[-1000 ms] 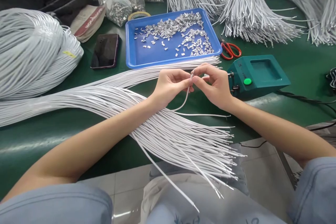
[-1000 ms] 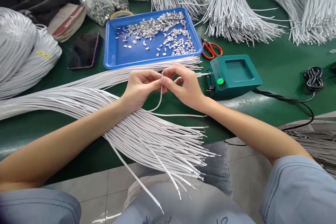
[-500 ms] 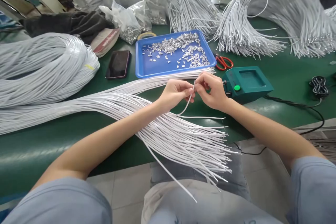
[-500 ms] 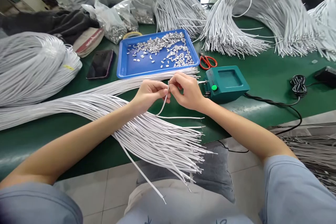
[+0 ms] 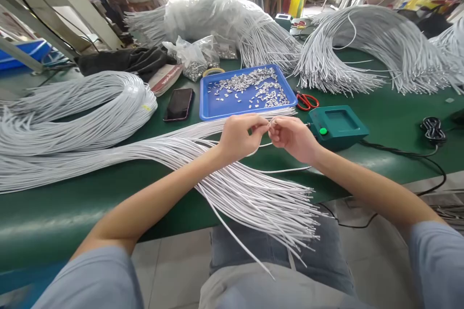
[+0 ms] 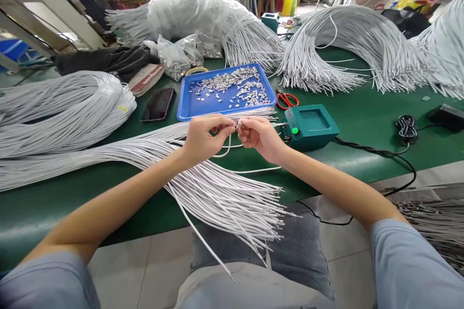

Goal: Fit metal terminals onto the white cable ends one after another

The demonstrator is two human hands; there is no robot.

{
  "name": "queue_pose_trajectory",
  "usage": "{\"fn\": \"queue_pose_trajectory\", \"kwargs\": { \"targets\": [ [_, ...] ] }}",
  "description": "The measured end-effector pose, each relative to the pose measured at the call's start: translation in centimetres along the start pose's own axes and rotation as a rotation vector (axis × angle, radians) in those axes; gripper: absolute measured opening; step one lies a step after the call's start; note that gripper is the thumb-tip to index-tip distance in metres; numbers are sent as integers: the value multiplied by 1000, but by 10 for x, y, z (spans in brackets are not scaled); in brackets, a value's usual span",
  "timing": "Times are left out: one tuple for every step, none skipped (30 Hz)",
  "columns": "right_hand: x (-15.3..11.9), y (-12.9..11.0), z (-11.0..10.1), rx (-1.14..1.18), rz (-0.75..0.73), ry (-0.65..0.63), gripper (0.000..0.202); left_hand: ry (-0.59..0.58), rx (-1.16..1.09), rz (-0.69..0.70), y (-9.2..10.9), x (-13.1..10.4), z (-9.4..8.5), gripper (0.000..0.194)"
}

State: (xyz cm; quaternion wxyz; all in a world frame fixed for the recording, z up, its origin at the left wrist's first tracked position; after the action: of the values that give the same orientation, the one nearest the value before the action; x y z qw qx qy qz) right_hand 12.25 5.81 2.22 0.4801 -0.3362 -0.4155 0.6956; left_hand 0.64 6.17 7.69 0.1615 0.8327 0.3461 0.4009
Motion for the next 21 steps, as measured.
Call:
{"fn": "queue_pose_trajectory", "kwargs": {
  "targets": [
    [1, -9, -6, -95, -139, 54, 13, -35, -121, -104, -2, 1, 2, 15],
    [1, -17, -11, -199, -286, 103, 11, -78, -245, -207, -5, 1, 5, 14],
    [-1, -24, -13, -311, -428, 135, 13, -122, -363, -302, -7, 0, 8, 14],
    [-5, -30, -13, -425, -558, 147, 18, -160, -471, -388, -10, -1, 10, 14],
    [-8, -33, -10, -537, -668, 136, 22, -187, -563, -462, -13, -2, 13, 15],
    [-11, -35, -7, -643, -761, 113, 26, -209, -637, -522, -16, -3, 15, 15],
    [-14, -35, -3, -741, -844, 87, 29, -227, -693, -566, -19, -4, 17, 16],
    [-17, -36, 1, -834, -921, 63, 29, -241, -733, -598, -21, -4, 18, 17],
    [-20, -37, 4, -925, -989, 44, 28, -255, -760, -622, -22, -5, 20, 17],
    [-22, -37, 7, -1013, -1048, 30, 26, -268, -779, -642, -24, -6, 21, 17],
    [-23, -38, 9, -1097, -1090, 17, 23, -281, -789, -658, -25, -6, 23, 17],
    [-23, -38, 11, -1174, -1114, 2, 21, -293, -793, -671, -26, -7, 24, 17],
    [-22, -38, 12, -1237, -1121, -14, 19, -301, -795, -682, -27, -7, 25, 17],
    [-21, -38, 13, -1284, -1120, -29, 17, -308, -797, -689, -27, -7, 26, 16],
    [-21, -38, 13, -1315, -1118, -42, 16, -316, -802, -693, -28, -7, 27, 15],
    [-21, -38, 14, -1332, -1117, -50, 15, -325, -810, -694, -28, -7, 28, 15],
    [-21, -39, 14, -1335, -1120, -51, 15, -334, -822, -694, -28, -8, 29, 14],
    [-21, -39, 14, -1325, -1120, -37, 15, -347, -834, -690, -28, -8, 30, 13],
    [-22, -40, 13, -1302, -1108, -12, 15, -361, -845, -684, -27, -8, 32, 14],
    [-21, -41, 12, -1263, -1075, 23, 16, -375, -849, -675, -26, -8, 33, 15],
    [-20, -42, 10, -1198, -1014, 63, 16, -386, -841, -660, -25, -8, 33, 17]
  ]
}}
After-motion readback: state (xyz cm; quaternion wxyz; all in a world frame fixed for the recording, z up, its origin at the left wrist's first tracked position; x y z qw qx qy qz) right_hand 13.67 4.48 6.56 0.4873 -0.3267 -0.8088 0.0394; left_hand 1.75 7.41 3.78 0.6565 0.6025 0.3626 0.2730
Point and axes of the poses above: each hand's wrist, its own x-axis towards the middle knuckle, its own z-axis out of the palm, y = z × x, the point moved 7 cm from there along x, towards the middle knuckle, and after that the axes turned 4 degrees about x, right-handed, at the moved point
